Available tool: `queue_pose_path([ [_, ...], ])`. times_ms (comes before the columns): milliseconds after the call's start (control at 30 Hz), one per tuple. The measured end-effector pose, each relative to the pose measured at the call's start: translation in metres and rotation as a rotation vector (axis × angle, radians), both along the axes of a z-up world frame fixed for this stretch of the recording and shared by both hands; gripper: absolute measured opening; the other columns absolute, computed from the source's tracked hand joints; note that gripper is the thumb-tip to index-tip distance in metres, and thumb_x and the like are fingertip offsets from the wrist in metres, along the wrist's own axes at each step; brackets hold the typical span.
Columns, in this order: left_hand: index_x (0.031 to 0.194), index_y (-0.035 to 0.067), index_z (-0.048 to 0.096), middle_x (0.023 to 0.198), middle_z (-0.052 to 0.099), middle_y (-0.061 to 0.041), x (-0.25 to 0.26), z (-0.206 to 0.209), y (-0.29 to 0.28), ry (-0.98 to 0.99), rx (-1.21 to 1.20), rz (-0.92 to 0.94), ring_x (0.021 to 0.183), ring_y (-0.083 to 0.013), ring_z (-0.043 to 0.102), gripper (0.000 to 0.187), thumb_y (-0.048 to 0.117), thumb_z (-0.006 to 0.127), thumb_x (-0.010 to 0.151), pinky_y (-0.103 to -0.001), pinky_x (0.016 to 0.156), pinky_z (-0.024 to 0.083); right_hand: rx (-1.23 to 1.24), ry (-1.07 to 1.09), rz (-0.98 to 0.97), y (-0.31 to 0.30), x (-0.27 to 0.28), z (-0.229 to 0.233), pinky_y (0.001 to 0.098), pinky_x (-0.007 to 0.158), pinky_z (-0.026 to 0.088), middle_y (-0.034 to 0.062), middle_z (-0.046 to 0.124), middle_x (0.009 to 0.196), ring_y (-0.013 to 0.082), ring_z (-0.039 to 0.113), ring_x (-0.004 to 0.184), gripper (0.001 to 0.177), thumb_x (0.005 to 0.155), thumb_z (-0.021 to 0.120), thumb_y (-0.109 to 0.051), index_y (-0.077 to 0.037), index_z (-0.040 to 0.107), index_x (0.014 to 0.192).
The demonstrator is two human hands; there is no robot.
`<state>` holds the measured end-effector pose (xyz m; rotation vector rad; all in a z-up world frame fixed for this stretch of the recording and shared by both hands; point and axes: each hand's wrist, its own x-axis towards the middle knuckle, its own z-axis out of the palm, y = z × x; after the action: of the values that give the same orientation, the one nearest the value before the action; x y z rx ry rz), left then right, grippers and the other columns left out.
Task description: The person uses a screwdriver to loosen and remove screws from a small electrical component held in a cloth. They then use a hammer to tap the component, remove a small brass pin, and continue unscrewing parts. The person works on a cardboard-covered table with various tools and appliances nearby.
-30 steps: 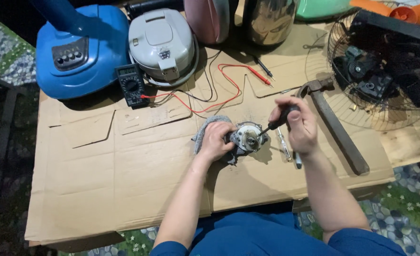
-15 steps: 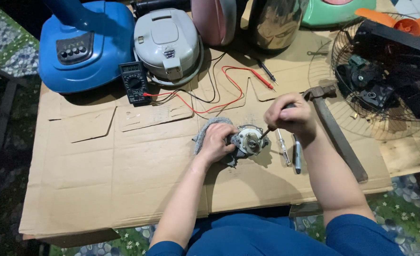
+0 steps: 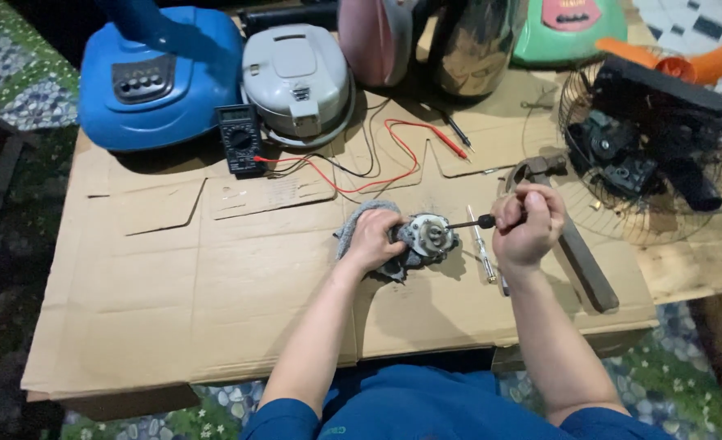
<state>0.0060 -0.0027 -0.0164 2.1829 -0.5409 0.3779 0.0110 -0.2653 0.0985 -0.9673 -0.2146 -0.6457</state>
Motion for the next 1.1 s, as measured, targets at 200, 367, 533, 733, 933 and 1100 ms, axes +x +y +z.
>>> queue_pose_path([
  [200,0.105,0.020,0.073,0.102,0.076,-0.003,-0.004,0.005,0.000,-0.029,0.034,-0.012,0.114,-0.0237,0.069,0.047,0.029,0.083,0.060,-0.044,0.104,0.045,-0.156,-0.239,0.469,0.051,-0.019,0.087,0.0295,0.036,0.033,0.0100,0.034,0.038,0.0192,0.039,0.028,0.020,0.087,0.053,-0.003,-0.001,0.052,0.067],
  [367,0.106,0.021,0.073,0.103,0.075,-0.002,-0.006,0.015,0.003,-0.020,0.023,-0.023,0.116,-0.0228,0.068,0.048,0.028,0.083,0.060,-0.043,0.106,0.045,-0.476,-0.255,0.787,0.086,-0.012,0.103,0.0297,0.036,0.038,0.0117,0.050,0.047,0.0161,0.046,0.036,0.025,0.079,0.070,-0.013,-0.001,0.059,0.060],
  [533,0.110,0.025,0.073,0.105,0.075,0.001,0.004,-0.013,0.002,0.010,0.024,-0.020,0.119,-0.0206,0.067,0.050,0.029,0.080,0.060,-0.043,0.107,0.045,-0.821,-0.333,1.072,0.102,-0.004,0.101,0.0308,0.042,0.039,0.0053,0.052,0.049,0.0168,0.046,0.042,0.035,0.087,0.075,-0.022,-0.008,0.062,0.059],
  [733,0.108,0.020,0.072,0.109,0.075,-0.003,-0.002,0.014,0.007,0.032,0.014,-0.081,0.119,-0.0238,0.066,0.045,0.024,0.078,0.064,-0.045,0.105,0.045,-0.937,-0.073,0.688,0.110,0.003,0.092,0.0298,0.058,0.045,0.0086,0.063,0.072,0.0130,0.057,0.066,0.023,0.094,0.074,-0.022,0.000,0.070,0.102],
  [933,0.109,0.022,0.071,0.111,0.075,-0.002,-0.005,0.025,0.006,0.092,0.047,-0.133,0.121,-0.0234,0.065,0.047,0.024,0.079,0.063,-0.045,0.106,0.044,-0.921,-0.144,0.578,0.101,-0.002,0.078,0.0325,0.050,0.052,0.0128,0.064,0.070,0.0190,0.064,0.056,0.015,0.095,0.069,-0.005,0.006,0.068,0.105],
  [1100,0.108,0.026,0.068,0.105,0.072,0.004,-0.006,0.021,-0.007,0.040,0.161,0.051,0.118,-0.0184,0.064,0.048,0.036,0.082,0.063,-0.043,0.105,0.044,-0.650,-0.345,0.461,0.089,0.007,0.078,0.0291,0.047,0.047,0.0102,0.059,0.058,0.0174,0.056,0.046,0.010,0.086,0.074,0.001,0.005,0.066,0.083],
])
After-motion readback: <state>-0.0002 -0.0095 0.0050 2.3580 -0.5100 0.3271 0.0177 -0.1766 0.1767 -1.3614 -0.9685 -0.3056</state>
